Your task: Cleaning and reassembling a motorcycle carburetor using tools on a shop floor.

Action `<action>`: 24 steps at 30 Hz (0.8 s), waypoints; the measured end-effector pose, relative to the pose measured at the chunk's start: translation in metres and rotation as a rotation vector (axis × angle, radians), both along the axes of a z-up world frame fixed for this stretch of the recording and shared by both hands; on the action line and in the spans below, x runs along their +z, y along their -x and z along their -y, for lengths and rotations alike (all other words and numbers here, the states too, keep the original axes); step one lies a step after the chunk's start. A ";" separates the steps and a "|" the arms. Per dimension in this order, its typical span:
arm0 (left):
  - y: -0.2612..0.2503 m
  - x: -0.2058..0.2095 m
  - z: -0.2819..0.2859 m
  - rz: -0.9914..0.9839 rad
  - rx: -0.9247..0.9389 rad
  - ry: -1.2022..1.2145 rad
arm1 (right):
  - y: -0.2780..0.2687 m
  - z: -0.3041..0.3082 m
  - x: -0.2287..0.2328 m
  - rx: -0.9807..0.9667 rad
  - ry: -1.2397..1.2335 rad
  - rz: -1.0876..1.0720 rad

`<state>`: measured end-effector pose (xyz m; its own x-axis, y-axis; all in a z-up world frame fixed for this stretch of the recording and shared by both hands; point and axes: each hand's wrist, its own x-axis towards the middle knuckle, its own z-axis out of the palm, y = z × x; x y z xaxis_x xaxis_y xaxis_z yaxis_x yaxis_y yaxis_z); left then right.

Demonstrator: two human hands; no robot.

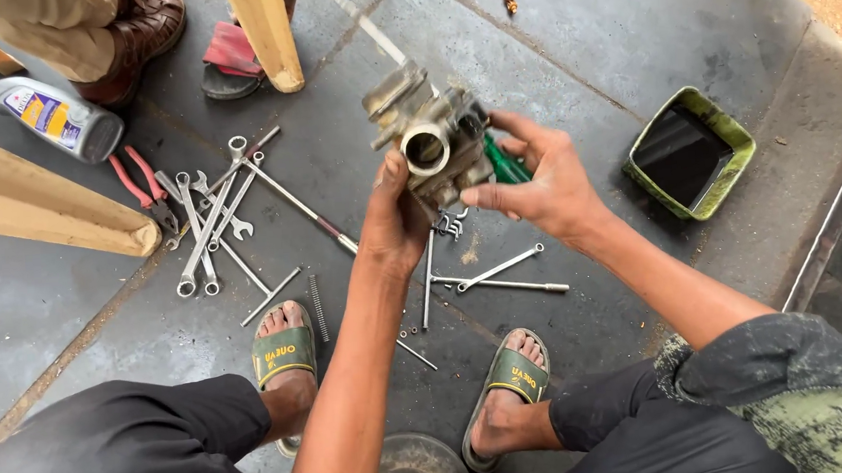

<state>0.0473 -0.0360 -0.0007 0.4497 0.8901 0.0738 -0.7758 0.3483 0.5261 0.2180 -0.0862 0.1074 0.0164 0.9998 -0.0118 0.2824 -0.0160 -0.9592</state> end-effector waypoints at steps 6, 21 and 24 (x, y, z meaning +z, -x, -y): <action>-0.014 0.016 0.014 0.217 0.117 0.229 | 0.005 0.008 0.005 0.088 -0.017 0.105; 0.044 0.026 -0.022 0.103 0.402 0.562 | -0.008 0.144 0.035 0.029 -0.299 0.673; 0.052 0.023 -0.028 0.140 0.353 0.588 | -0.015 0.156 0.033 0.063 -0.271 0.678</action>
